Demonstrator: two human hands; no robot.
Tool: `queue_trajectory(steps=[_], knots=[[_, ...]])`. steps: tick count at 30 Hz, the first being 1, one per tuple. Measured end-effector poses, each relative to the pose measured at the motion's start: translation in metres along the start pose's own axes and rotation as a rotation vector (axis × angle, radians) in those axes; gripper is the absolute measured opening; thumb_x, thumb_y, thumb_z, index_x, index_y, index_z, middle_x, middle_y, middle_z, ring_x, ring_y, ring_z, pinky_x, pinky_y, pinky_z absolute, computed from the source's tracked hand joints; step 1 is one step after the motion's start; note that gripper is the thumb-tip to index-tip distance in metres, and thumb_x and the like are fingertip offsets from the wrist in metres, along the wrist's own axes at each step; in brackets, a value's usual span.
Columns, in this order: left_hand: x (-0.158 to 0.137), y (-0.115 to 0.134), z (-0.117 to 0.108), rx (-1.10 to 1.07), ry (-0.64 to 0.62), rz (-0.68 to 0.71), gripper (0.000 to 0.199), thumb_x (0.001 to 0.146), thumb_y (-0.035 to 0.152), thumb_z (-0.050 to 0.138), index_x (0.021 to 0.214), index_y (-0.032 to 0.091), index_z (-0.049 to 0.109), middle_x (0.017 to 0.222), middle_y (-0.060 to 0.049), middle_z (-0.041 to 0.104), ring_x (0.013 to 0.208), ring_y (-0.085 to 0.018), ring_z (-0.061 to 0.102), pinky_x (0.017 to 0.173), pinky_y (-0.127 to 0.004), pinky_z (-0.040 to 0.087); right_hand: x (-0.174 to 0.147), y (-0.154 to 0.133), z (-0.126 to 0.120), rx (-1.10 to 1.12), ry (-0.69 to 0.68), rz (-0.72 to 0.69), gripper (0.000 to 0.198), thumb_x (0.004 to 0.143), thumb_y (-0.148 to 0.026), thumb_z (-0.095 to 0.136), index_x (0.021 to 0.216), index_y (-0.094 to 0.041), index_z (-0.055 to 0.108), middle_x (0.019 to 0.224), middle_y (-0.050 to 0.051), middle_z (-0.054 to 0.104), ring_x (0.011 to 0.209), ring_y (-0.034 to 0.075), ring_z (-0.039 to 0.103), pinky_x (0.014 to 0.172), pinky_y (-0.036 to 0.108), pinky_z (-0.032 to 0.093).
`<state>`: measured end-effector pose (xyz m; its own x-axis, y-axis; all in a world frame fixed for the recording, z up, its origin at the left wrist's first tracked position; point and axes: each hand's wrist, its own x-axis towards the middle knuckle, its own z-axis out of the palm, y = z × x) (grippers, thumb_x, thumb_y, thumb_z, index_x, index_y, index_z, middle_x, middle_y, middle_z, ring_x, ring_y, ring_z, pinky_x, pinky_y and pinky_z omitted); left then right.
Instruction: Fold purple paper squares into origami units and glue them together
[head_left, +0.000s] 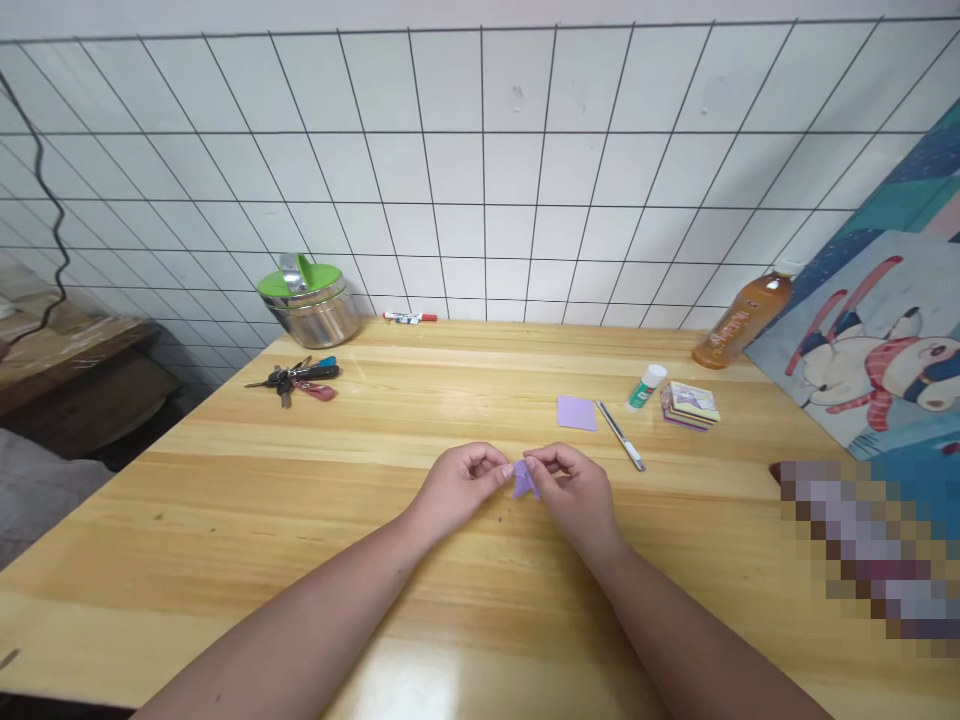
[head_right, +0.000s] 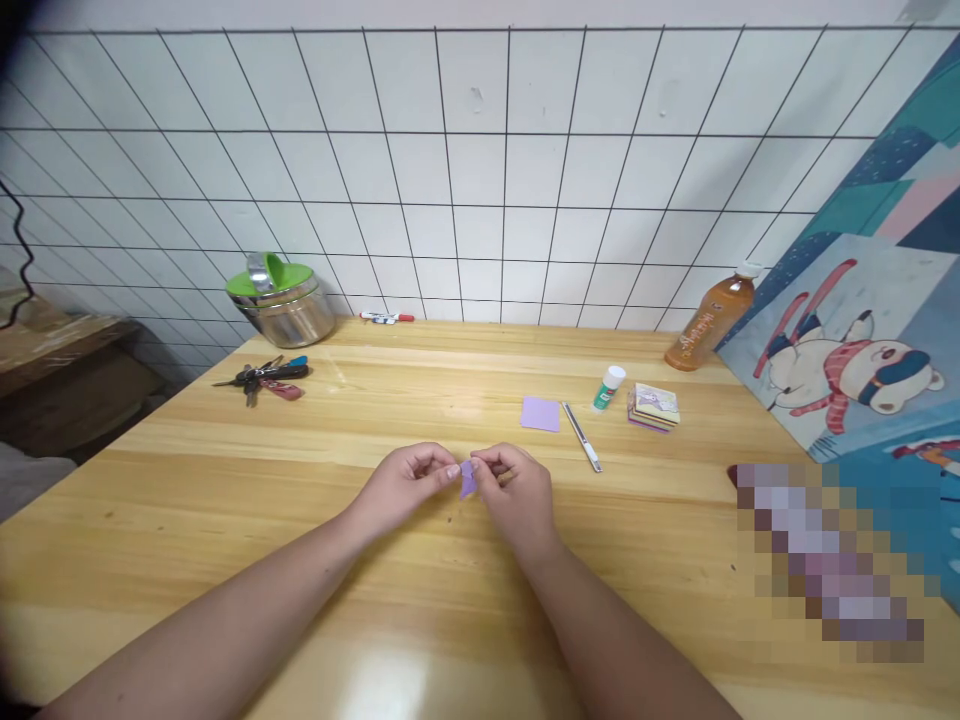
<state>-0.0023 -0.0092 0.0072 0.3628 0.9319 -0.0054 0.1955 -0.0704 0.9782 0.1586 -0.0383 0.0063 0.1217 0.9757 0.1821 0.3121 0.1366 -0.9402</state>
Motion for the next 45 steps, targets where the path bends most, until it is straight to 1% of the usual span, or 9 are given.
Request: queue_trajectory(steps=[9,16,22,25,29,32,36,40,45], knots=[[-0.002,0.003,-0.002,-0.278,-0.131,-0.088,0.031,0.073,0.042,0.062,0.079,0.012,0.065,0.068,-0.003,0.060,0.062,-0.011,0.050,0.063,-0.024,0.038,0.005,0.003,0.000,0.423,-0.075,0.175,0.024,0.070,-0.039,0.067,0.077,-0.016,0.064,0.062,0.000,0.061,0.053,0.010,0.052,0.049,0.021,0.042],[0.003,0.002,-0.007,-0.072,0.033,-0.056,0.028,0.071,0.041,0.064,0.073,0.013,0.066,0.069,-0.003,0.065,0.065,-0.014,0.055,0.064,-0.025,0.041,0.007,0.008,-0.001,0.349,-0.070,0.221,0.028,0.071,-0.043,0.065,0.079,-0.016,0.067,0.066,0.003,0.061,0.056,0.012,0.052,0.049,0.024,0.042],[-0.001,0.008,-0.010,-0.190,-0.071,-0.238,0.044,0.073,0.054,0.057,0.072,0.012,0.067,0.070,-0.008,0.067,0.059,-0.015,0.057,0.051,-0.023,0.040,0.008,0.010,-0.013,-0.158,0.201,-0.262,0.014,0.076,-0.032,0.063,0.082,-0.023,0.073,0.073,0.002,0.047,0.066,0.013,0.047,0.059,0.026,0.040],[-0.005,0.008,-0.006,-0.527,-0.256,-0.366,0.050,0.078,0.056,0.051,0.085,0.010,0.068,0.083,-0.013,0.069,0.071,-0.017,0.063,0.061,-0.026,0.046,0.001,0.004,-0.013,-0.404,0.105,-0.577,0.017,0.080,-0.022,0.059,0.085,-0.030,0.073,0.067,0.001,0.046,0.063,0.013,0.043,0.057,0.026,0.035],[-0.006,0.005,-0.004,-0.670,-0.149,-0.320,0.031,0.074,0.040,0.065,0.086,0.011,0.068,0.086,-0.011,0.069,0.075,-0.016,0.063,0.073,-0.028,0.048,-0.008,-0.005,-0.008,-0.543,-0.081,-0.741,0.024,0.081,-0.015,0.055,0.088,-0.033,0.070,0.073,0.002,0.056,0.068,0.015,0.044,0.062,0.027,0.035],[-0.004,0.004,-0.007,-0.598,-0.128,-0.257,0.031,0.075,0.041,0.063,0.085,0.012,0.069,0.092,-0.012,0.069,0.084,-0.019,0.063,0.082,-0.033,0.046,-0.009,-0.008,-0.005,-0.417,-0.127,-0.624,0.018,0.079,-0.018,0.056,0.094,-0.026,0.065,0.085,0.004,0.060,0.074,0.016,0.049,0.068,0.029,0.040],[-0.001,0.004,-0.008,-0.307,-0.092,-0.049,0.032,0.079,0.043,0.057,0.080,0.015,0.072,0.102,-0.011,0.067,0.110,-0.022,0.052,0.098,-0.033,0.034,-0.006,-0.003,0.000,-0.077,-0.118,-0.172,0.018,0.080,-0.030,0.055,0.095,-0.020,0.055,0.081,0.002,0.059,0.064,0.012,0.052,0.054,0.024,0.044],[0.000,0.004,-0.004,-0.151,-0.095,0.018,0.035,0.080,0.045,0.055,0.076,0.014,0.070,0.091,-0.009,0.067,0.094,-0.021,0.058,0.089,-0.033,0.041,0.001,0.004,0.005,0.121,-0.199,0.131,0.022,0.073,-0.039,0.060,0.082,-0.019,0.057,0.069,0.001,0.059,0.056,0.012,0.053,0.043,0.021,0.042],[-0.001,0.002,0.002,-0.322,-0.003,-0.141,0.052,0.068,0.044,0.068,0.111,0.017,0.055,0.091,-0.008,0.064,0.087,-0.020,0.060,0.067,-0.028,0.049,0.006,0.007,0.005,0.269,-0.092,0.258,0.030,0.066,-0.046,0.066,0.069,-0.018,0.055,0.061,0.000,0.058,0.051,0.011,0.051,0.040,0.020,0.041]])
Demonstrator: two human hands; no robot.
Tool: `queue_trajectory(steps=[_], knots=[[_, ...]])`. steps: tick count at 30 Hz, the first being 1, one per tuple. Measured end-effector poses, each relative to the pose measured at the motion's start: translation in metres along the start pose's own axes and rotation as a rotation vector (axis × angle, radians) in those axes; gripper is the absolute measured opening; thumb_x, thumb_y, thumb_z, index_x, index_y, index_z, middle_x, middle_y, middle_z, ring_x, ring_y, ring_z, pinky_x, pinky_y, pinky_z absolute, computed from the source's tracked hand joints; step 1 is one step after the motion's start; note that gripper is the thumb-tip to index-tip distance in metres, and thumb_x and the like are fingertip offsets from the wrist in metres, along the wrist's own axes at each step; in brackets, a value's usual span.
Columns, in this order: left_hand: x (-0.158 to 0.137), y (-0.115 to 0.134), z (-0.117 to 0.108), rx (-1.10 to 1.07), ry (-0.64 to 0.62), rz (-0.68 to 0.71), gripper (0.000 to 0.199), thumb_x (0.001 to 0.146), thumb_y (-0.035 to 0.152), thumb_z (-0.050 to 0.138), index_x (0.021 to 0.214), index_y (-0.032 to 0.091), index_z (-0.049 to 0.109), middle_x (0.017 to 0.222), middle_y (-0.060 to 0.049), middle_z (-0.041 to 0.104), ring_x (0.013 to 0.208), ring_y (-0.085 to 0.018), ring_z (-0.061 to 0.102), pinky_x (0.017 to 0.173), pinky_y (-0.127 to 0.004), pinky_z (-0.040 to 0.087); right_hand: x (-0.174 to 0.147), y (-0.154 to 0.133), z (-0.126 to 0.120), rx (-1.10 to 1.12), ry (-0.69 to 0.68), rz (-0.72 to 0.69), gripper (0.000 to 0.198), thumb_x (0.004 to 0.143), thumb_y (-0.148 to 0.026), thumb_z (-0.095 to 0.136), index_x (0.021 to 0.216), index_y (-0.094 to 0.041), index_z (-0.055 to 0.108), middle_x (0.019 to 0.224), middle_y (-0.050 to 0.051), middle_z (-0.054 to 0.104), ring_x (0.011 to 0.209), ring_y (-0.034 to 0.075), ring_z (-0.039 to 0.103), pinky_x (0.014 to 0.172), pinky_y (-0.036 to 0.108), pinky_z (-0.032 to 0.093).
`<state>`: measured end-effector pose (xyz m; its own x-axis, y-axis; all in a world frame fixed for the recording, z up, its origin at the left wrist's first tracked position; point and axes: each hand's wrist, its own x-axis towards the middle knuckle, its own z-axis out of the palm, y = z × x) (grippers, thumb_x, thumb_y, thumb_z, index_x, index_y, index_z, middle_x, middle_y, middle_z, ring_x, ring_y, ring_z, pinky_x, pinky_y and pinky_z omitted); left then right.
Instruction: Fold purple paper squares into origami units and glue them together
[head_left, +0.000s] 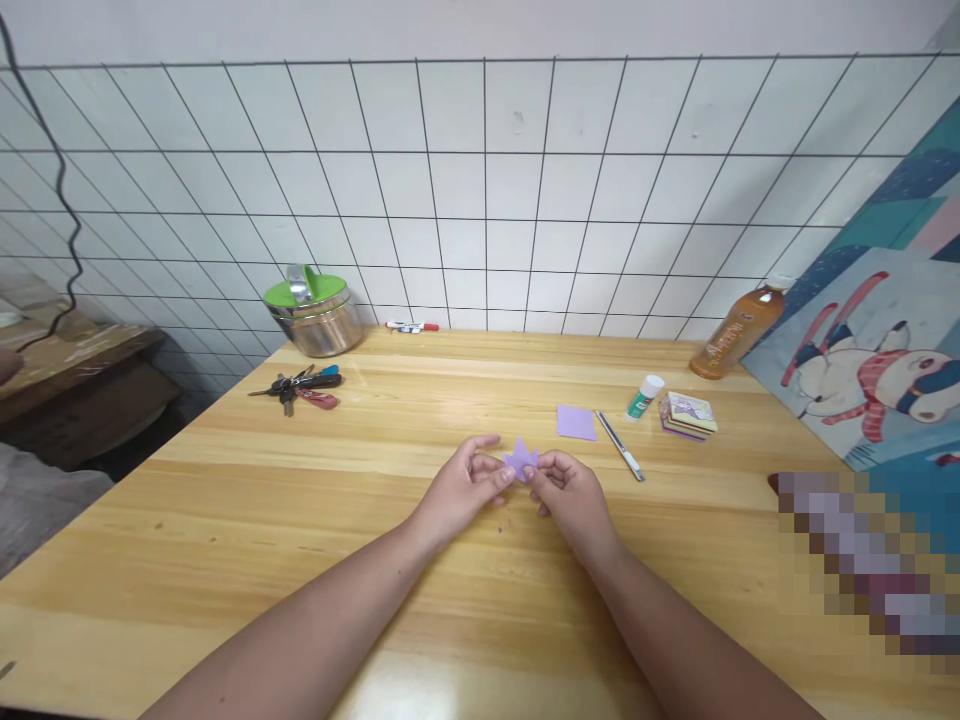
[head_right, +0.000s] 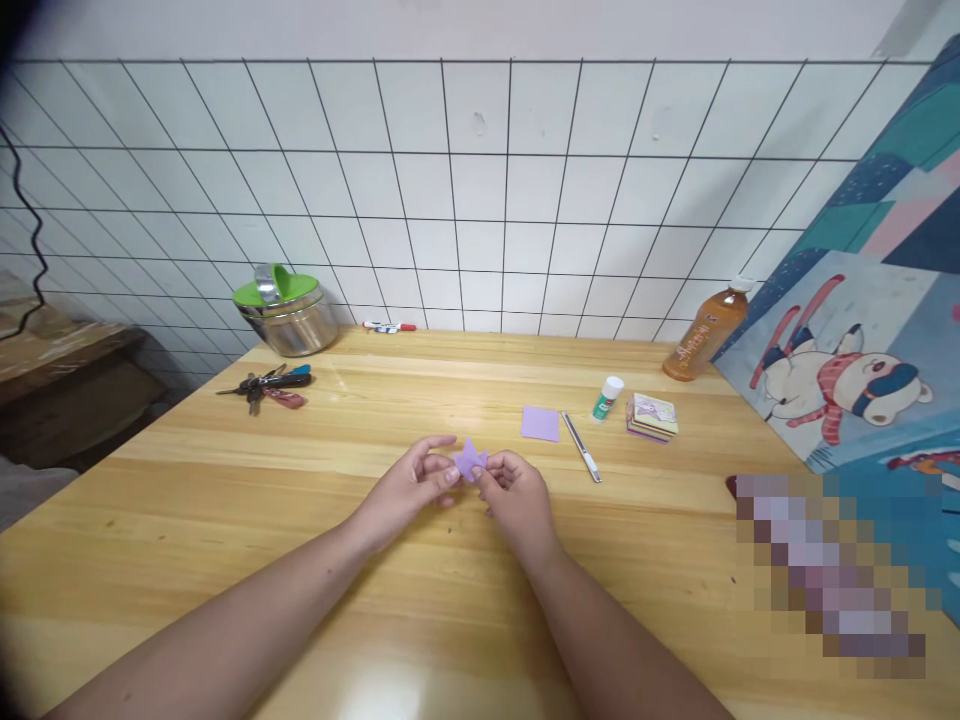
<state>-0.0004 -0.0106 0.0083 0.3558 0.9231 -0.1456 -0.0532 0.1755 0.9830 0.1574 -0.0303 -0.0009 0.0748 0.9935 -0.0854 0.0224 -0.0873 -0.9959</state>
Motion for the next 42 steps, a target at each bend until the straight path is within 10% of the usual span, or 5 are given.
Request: queue_trajectory(steps=[12,42], knots=[[0.004,-0.005,-0.001,0.333,0.066,0.187,0.028,0.076,0.042,0.059,0.069,0.015,0.063,0.066,-0.001,0.061,0.066,-0.015,0.055,0.062,-0.023,0.041,-0.002,-0.001,0.002,0.015,-0.022,-0.004,0.030,0.066,-0.046,0.067,0.071,-0.017,0.062,0.062,0.001,0.059,0.051,0.010,0.049,0.043,0.022,0.048],[0.001,-0.011,0.000,0.432,-0.055,0.111,0.029,0.075,0.042,0.056,0.070,0.014,0.064,0.058,0.002,0.052,0.054,-0.010,0.043,0.052,-0.021,0.031,0.005,0.005,-0.005,-0.025,-0.005,-0.046,0.029,0.067,-0.044,0.067,0.069,-0.016,0.060,0.056,-0.002,0.056,0.042,0.007,0.042,0.037,0.019,0.033]])
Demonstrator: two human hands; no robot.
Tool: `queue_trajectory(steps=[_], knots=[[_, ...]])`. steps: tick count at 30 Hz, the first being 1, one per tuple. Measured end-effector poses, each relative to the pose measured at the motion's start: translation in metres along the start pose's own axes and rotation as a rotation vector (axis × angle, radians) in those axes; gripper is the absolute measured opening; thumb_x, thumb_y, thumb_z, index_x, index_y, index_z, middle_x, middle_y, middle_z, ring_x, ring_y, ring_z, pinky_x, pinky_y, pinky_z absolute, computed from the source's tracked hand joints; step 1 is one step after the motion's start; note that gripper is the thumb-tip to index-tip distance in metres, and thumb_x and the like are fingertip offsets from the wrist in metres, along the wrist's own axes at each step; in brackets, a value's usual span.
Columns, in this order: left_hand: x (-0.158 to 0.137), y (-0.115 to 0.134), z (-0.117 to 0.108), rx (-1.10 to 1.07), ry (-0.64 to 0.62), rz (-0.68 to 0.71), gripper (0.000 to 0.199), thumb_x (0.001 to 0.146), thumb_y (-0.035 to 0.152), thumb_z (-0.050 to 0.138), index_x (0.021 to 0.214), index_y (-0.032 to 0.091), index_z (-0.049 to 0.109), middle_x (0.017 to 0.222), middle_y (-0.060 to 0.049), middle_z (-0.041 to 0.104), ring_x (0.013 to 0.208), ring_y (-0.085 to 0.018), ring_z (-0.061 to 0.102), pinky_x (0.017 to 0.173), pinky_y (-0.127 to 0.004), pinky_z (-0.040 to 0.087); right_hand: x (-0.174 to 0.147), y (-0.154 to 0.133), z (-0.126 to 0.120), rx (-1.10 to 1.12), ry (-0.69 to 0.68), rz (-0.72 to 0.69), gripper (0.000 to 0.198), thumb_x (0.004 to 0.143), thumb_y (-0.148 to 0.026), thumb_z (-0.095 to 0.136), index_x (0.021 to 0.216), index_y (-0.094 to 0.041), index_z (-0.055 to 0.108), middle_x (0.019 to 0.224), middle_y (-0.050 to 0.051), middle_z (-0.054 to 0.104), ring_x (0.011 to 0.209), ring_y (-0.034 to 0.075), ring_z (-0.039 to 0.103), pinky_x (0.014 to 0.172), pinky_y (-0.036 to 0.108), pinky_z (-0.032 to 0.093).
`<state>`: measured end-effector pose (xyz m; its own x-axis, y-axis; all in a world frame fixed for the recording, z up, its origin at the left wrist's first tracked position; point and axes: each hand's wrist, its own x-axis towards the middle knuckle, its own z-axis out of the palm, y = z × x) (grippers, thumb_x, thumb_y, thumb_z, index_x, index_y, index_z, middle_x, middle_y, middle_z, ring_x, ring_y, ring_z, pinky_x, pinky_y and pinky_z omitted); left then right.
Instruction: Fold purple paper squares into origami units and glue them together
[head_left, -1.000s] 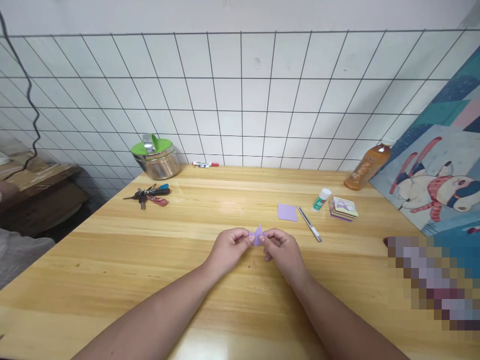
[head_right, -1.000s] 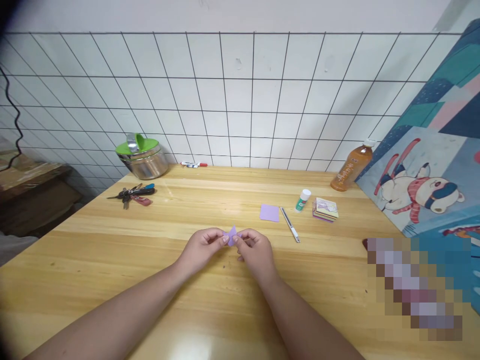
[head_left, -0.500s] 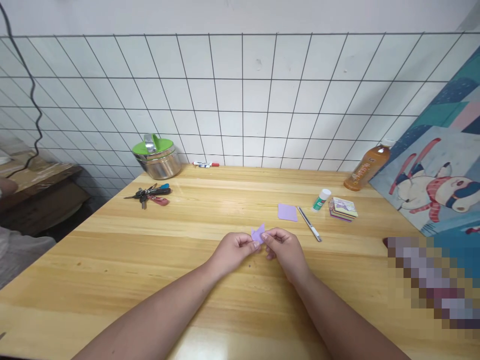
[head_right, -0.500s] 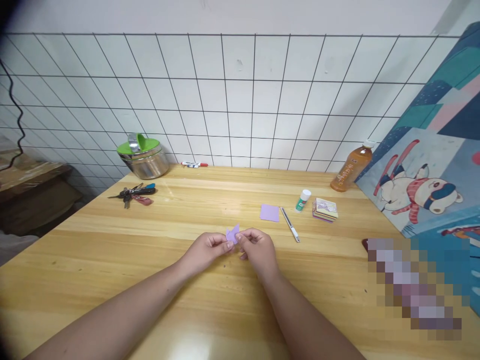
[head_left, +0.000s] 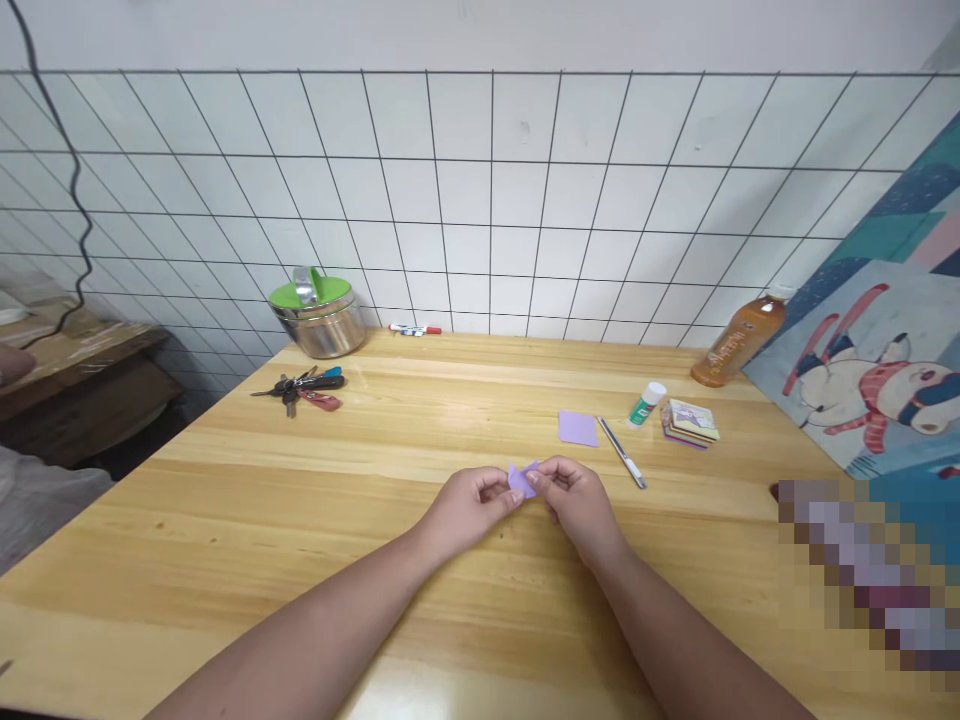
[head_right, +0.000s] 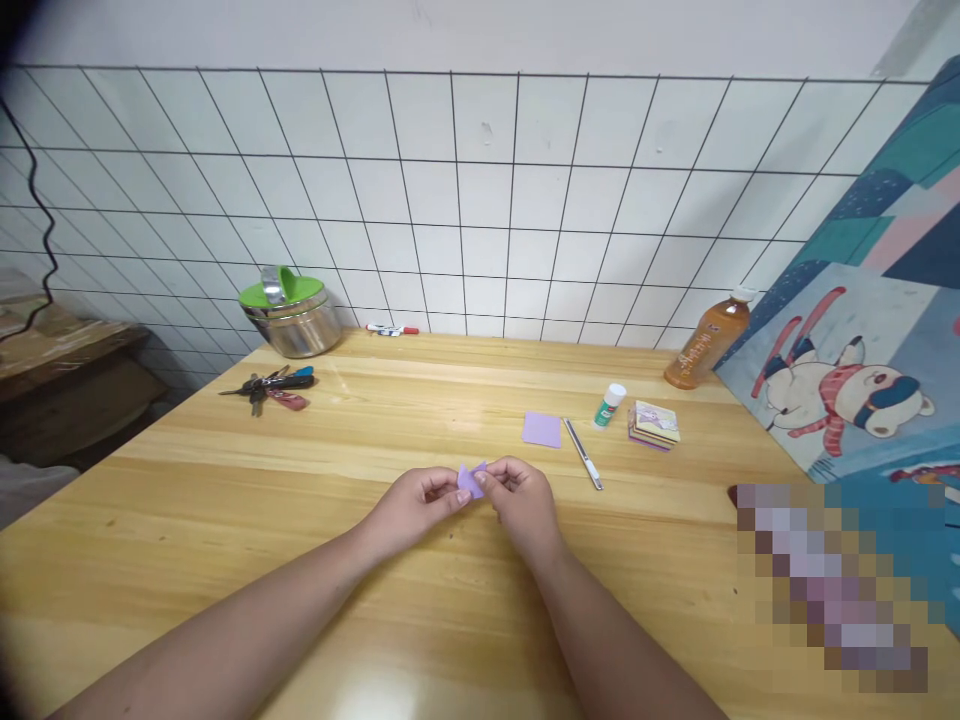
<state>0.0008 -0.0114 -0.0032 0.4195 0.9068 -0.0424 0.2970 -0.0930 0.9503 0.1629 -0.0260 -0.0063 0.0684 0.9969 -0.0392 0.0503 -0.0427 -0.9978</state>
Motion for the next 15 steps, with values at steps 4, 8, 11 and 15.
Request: queue_trajectory(steps=[4,8,11,15], knots=[[0.001,0.002,0.000,-0.073,0.057,0.021,0.025,0.075,0.037,0.058,0.077,0.014,0.066,0.068,-0.002,0.062,0.062,-0.013,0.052,0.058,-0.022,0.037,0.000,-0.004,-0.004,-0.158,-0.047,-0.096,0.026,0.073,-0.043,0.061,0.073,-0.017,0.061,0.064,0.001,0.062,0.054,0.012,0.053,0.050,0.024,0.043],[0.003,0.001,-0.008,-0.111,0.094,-0.011,0.022,0.072,0.034,0.060,0.068,0.013,0.065,0.063,0.000,0.062,0.059,-0.012,0.053,0.058,-0.021,0.038,0.007,-0.011,-0.032,-0.667,0.035,-0.370,0.032,0.079,-0.038,0.055,0.104,-0.020,0.061,0.092,0.006,0.066,0.079,0.019,0.058,0.075,0.034,0.046],[0.004,0.000,-0.019,-0.085,0.114,-0.041,0.022,0.069,0.035,0.062,0.062,0.014,0.064,0.059,0.000,0.062,0.059,-0.013,0.054,0.059,-0.022,0.038,0.021,-0.007,-0.061,-1.006,0.159,-0.424,0.031,0.080,-0.032,0.053,0.106,-0.019,0.062,0.106,0.007,0.064,0.103,0.024,0.052,0.094,0.041,0.037],[0.007,-0.002,-0.031,0.014,0.140,-0.039,0.024,0.071,0.036,0.058,0.064,0.015,0.066,0.064,-0.001,0.065,0.064,-0.015,0.056,0.062,-0.023,0.039,0.036,0.003,-0.079,-1.242,0.089,-0.391,0.045,0.080,-0.024,0.051,0.125,-0.017,0.051,0.127,0.008,0.054,0.118,0.025,0.042,0.098,0.039,0.033]])
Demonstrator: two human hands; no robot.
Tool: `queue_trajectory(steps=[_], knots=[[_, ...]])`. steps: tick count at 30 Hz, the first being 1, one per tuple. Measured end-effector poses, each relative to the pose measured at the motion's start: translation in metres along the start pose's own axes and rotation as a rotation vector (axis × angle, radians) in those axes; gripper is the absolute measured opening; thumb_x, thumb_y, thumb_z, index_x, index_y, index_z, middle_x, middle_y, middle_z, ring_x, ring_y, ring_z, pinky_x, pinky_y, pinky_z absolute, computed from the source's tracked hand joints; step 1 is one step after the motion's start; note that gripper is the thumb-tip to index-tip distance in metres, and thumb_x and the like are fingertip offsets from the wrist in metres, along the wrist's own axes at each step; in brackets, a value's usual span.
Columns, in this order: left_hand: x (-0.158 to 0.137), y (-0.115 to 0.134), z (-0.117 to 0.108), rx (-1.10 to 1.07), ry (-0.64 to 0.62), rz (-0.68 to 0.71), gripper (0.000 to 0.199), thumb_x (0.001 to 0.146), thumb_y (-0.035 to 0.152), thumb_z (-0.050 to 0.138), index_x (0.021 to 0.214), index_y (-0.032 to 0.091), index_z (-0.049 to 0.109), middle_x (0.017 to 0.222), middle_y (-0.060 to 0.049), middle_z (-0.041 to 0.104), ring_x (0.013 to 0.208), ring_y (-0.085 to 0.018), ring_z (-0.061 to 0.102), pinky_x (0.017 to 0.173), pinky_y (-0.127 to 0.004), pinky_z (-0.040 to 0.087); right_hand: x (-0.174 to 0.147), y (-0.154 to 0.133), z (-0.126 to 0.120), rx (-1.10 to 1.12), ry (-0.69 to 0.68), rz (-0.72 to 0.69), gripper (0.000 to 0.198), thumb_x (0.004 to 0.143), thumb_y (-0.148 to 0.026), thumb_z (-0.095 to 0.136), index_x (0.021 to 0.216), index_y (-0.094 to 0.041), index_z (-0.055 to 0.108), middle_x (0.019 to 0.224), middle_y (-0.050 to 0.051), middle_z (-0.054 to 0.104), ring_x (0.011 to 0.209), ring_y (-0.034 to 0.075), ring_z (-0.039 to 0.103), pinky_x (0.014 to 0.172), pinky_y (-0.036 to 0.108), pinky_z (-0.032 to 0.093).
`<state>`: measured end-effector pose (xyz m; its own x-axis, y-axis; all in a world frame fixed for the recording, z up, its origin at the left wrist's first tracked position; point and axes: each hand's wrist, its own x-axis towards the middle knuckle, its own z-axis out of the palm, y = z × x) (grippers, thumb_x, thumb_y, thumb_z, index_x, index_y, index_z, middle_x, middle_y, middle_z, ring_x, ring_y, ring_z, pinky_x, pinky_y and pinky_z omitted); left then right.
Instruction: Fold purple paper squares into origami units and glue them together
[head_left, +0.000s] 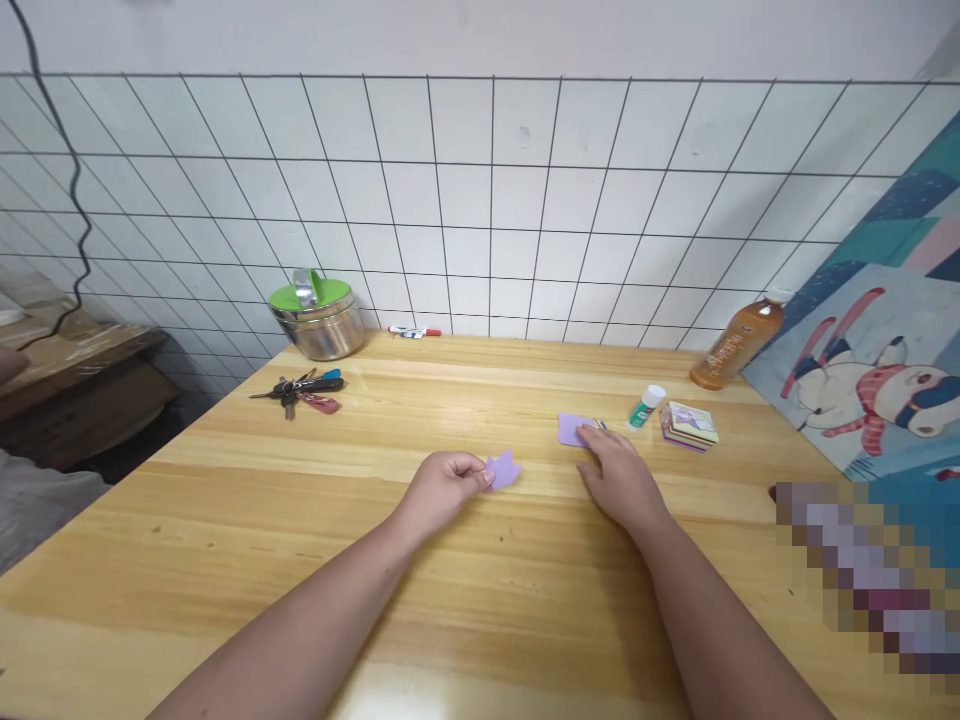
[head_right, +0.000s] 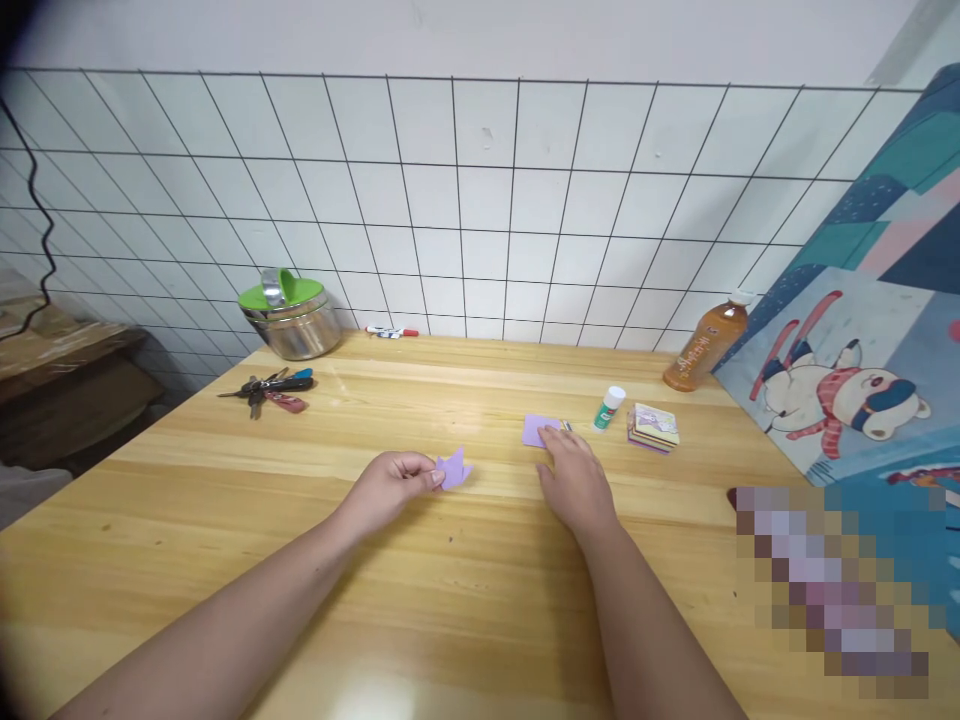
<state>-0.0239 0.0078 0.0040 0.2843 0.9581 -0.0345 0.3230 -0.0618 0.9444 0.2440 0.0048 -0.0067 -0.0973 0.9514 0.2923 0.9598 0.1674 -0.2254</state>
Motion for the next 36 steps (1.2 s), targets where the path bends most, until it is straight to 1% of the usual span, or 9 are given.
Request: queue_trajectory(steps=[5,8,14,18,21,24,29,32,36], knots=[[0.013,-0.014,-0.015,0.283,0.184,0.030,0.027,0.077,0.040,0.048,0.072,0.018,0.063,0.061,0.002,0.058,0.058,-0.014,0.051,0.055,-0.023,0.035,0.000,-0.007,0.000,-0.181,-0.038,0.142,0.032,0.085,-0.032,0.047,0.114,-0.026,0.059,0.109,0.005,0.064,0.099,0.026,0.053,0.079,0.039,0.039],[0.021,-0.023,-0.027,0.446,0.293,0.066,0.024,0.079,0.038,0.046,0.074,0.019,0.060,0.065,0.001,0.059,0.060,-0.014,0.051,0.055,-0.023,0.033,-0.002,-0.010,-0.003,-0.253,-0.055,0.123,0.025,0.087,-0.033,0.046,0.103,-0.027,0.065,0.098,0.005,0.065,0.092,0.024,0.055,0.072,0.036,0.037],[0.028,-0.025,-0.034,0.621,0.272,0.042,0.024,0.079,0.036,0.046,0.066,0.020,0.057,0.073,-0.002,0.061,0.075,-0.019,0.053,0.063,-0.027,0.034,-0.004,-0.014,-0.006,-0.327,-0.028,0.069,0.025,0.089,-0.029,0.043,0.084,-0.024,0.067,0.084,0.004,0.065,0.080,0.020,0.058,0.067,0.033,0.031],[0.025,-0.020,-0.029,0.667,0.309,-0.046,0.023,0.079,0.039,0.047,0.070,0.022,0.060,0.088,-0.003,0.064,0.091,-0.023,0.052,0.067,-0.030,0.033,-0.004,-0.016,-0.011,-0.303,0.066,0.168,0.022,0.087,-0.028,0.045,0.081,-0.022,0.065,0.082,0.003,0.065,0.074,0.017,0.059,0.064,0.030,0.030],[0.023,-0.019,-0.025,0.592,0.283,-0.013,0.023,0.077,0.039,0.048,0.069,0.021,0.061,0.083,-0.002,0.064,0.086,-0.022,0.054,0.068,-0.029,0.035,-0.004,-0.019,-0.017,-0.242,0.135,0.274,0.019,0.087,-0.029,0.046,0.087,-0.022,0.063,0.089,0.002,0.066,0.073,0.015,0.059,0.059,0.026,0.030],[0.024,-0.023,-0.022,0.326,0.232,0.006,0.023,0.074,0.041,0.052,0.073,0.020,0.061,0.074,-0.001,0.065,0.074,-0.018,0.057,0.065,-0.027,0.039,-0.004,-0.022,-0.021,-0.202,0.094,0.370,0.020,0.088,-0.033,0.044,0.095,-0.025,0.061,0.085,0.001,0.068,0.066,0.015,0.060,0.052,0.024,0.027],[0.027,-0.028,-0.020,0.049,0.199,0.008,0.039,0.071,0.040,0.058,0.101,0.015,0.058,0.072,-0.002,0.065,0.072,-0.018,0.061,0.069,-0.028,0.043,-0.004,-0.021,-0.019,-0.137,0.051,0.394,0.027,0.092,-0.035,0.034,0.103,-0.025,0.056,0.080,0.003,0.070,0.060,0.018,0.061,0.050,0.026,0.029],[0.027,-0.028,-0.023,0.203,0.268,-0.009,0.054,0.072,0.039,0.058,0.121,0.017,0.049,0.080,-0.003,0.066,0.081,-0.020,0.061,0.076,-0.032,0.043,-0.004,-0.016,-0.015,-0.055,0.118,0.325,0.027,0.090,-0.027,0.038,0.111,-0.024,0.054,0.096,0.004,0.069,0.073,0.019,0.063,0.057,0.027,0.037],[0.023,-0.023,-0.026,0.638,0.475,-0.032,0.062,0.071,0.041,0.060,0.128,0.023,0.045,0.120,-0.012,0.054,0.111,-0.032,0.046,0.087,-0.045,0.035,-0.006,-0.015,-0.013,-0.025,0.166,0.227,0.029,0.088,-0.024,0.041,0.112,-0.023,0.057,0.105,0.003,0.068,0.088,0.020,0.063,0.069,0.028,0.043]])
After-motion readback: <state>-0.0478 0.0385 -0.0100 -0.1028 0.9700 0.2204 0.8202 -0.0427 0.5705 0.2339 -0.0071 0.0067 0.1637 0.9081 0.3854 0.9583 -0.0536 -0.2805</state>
